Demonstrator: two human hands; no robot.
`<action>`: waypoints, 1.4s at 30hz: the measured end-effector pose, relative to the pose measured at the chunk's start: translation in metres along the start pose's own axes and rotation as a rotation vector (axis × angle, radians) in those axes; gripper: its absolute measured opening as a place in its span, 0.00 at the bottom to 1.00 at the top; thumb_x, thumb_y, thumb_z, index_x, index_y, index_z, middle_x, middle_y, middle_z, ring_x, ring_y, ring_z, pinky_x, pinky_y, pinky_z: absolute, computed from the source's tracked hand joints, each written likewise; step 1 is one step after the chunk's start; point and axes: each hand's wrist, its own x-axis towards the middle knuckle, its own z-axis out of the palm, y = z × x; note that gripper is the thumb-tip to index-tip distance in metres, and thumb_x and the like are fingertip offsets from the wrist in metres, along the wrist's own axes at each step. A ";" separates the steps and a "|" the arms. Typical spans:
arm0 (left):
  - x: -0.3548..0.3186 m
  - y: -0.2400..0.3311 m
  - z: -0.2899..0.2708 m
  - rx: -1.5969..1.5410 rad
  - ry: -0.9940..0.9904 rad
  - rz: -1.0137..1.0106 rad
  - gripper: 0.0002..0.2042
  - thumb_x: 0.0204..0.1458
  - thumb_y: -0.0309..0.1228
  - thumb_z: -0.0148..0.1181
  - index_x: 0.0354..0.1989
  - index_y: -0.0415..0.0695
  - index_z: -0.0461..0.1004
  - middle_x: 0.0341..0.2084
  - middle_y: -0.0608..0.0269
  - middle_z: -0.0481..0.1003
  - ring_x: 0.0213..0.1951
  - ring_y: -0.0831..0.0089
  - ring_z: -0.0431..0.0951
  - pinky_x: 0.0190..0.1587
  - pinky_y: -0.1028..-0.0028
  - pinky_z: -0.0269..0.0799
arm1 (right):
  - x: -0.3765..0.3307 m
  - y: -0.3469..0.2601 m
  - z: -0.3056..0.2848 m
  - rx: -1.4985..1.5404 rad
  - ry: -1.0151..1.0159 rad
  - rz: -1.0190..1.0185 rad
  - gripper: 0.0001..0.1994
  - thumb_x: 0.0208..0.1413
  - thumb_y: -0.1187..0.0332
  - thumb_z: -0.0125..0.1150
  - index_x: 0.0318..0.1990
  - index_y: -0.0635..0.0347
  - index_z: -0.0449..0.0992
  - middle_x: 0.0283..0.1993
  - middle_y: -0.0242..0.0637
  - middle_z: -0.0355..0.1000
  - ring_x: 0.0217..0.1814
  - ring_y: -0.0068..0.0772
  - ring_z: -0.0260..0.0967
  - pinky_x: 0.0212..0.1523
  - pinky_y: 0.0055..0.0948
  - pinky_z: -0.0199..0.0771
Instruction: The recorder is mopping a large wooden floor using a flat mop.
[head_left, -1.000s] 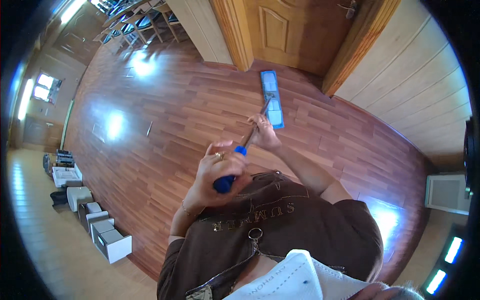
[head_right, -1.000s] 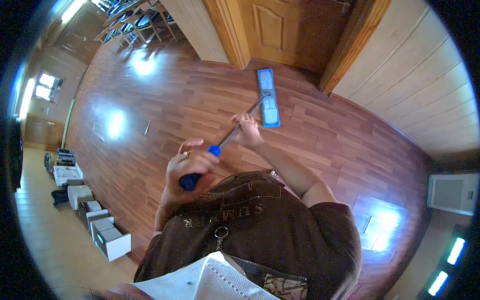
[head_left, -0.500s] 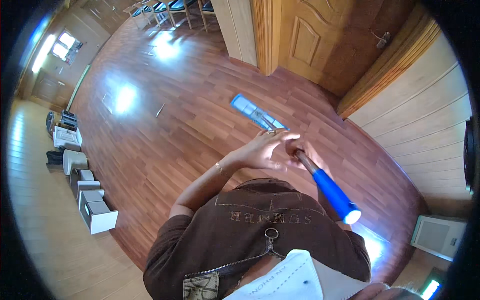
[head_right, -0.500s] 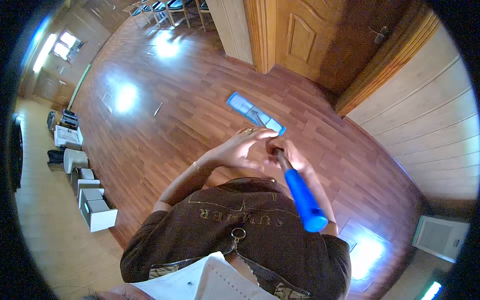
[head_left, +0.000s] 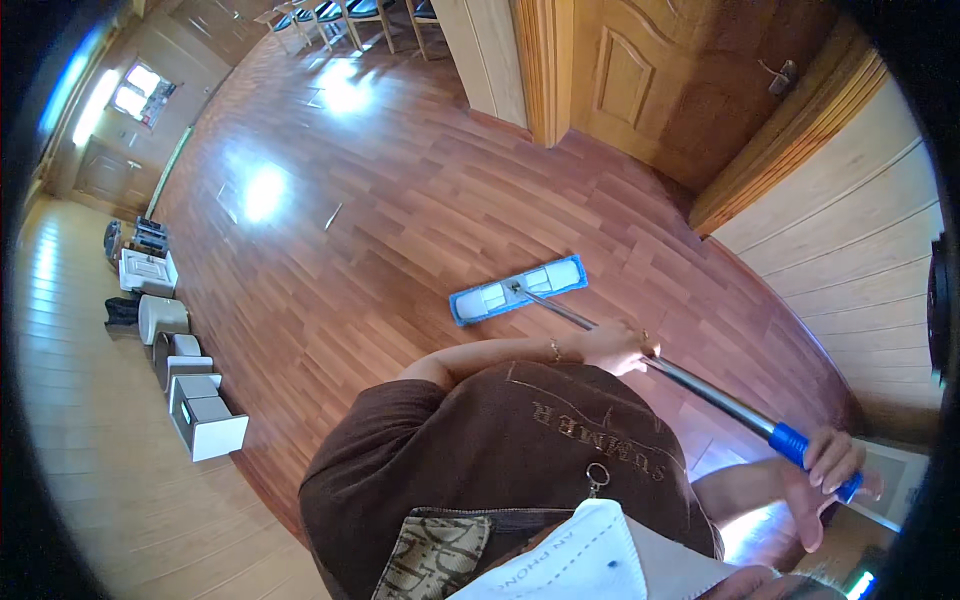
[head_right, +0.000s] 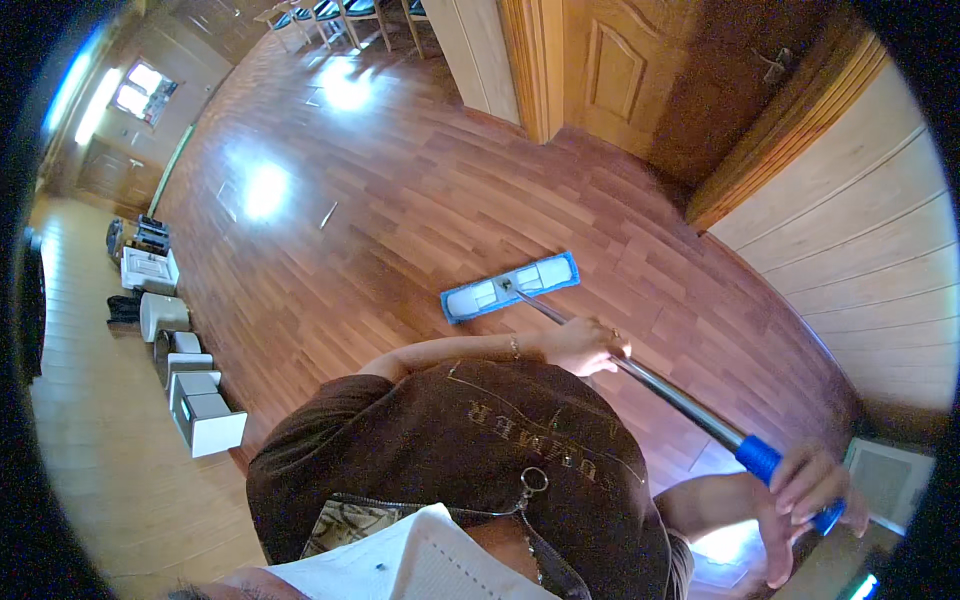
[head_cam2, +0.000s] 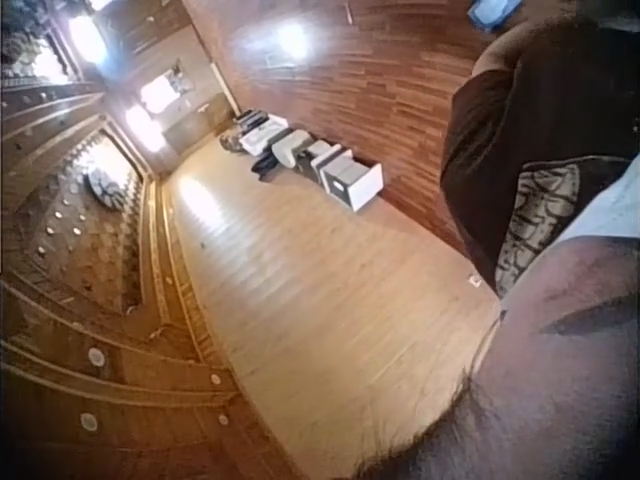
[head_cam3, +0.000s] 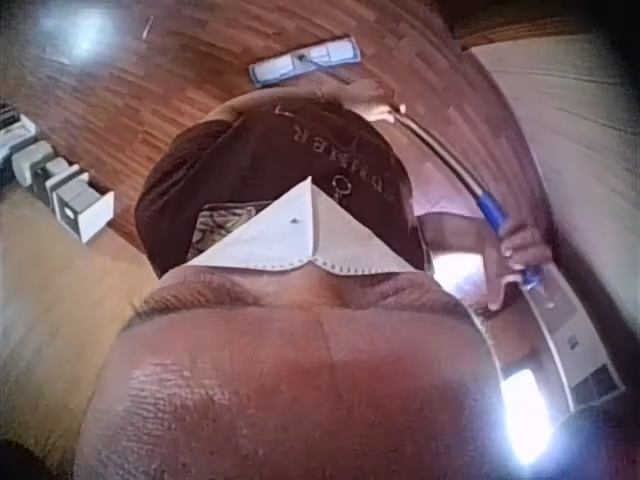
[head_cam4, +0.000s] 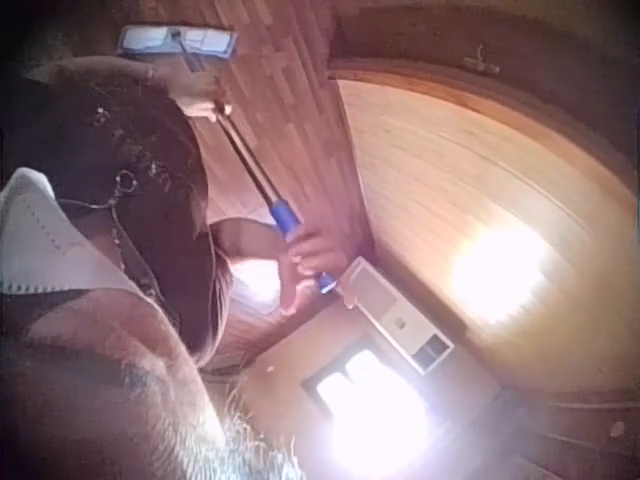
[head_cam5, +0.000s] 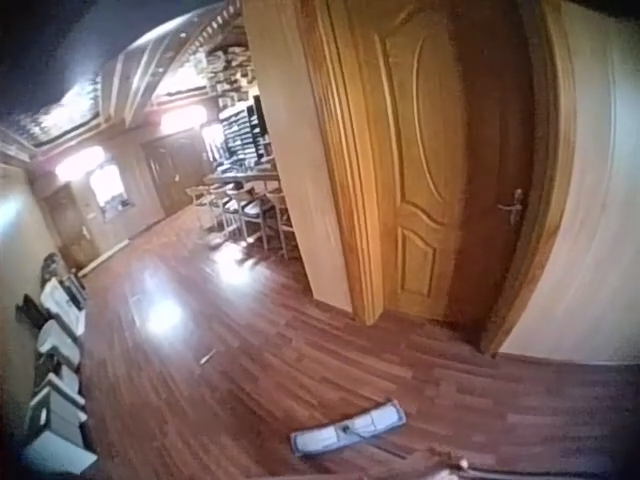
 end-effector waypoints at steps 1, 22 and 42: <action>0.003 0.002 0.004 0.073 -0.054 0.028 0.11 0.47 0.34 0.63 0.36 0.48 0.69 0.25 0.60 0.74 0.31 0.59 0.78 0.33 0.61 0.71 | -0.002 -0.012 0.002 -0.057 -0.016 0.049 0.35 0.30 0.43 0.77 0.48 0.45 0.72 0.25 0.22 0.66 0.22 0.13 0.62 0.23 0.14 0.61; -0.118 -0.213 -0.119 0.299 0.259 -0.222 0.07 0.45 0.26 0.56 0.29 0.49 0.64 0.20 0.59 0.69 0.25 0.55 0.74 0.26 0.58 0.68 | -0.023 0.227 0.161 -0.548 -0.043 0.375 0.13 0.50 0.60 0.64 0.23 0.55 0.69 0.22 0.36 0.70 0.34 0.42 0.68 0.40 0.44 0.67; -0.333 -0.334 -0.212 0.543 0.485 -0.887 0.02 0.45 0.29 0.57 0.27 0.51 0.71 0.30 0.64 0.75 0.42 0.63 0.76 0.56 0.51 0.55 | -0.055 0.438 0.254 -0.319 -0.602 0.717 0.08 0.39 0.68 0.67 0.29 0.52 0.77 0.35 0.34 0.78 0.49 0.38 0.75 0.62 0.46 0.55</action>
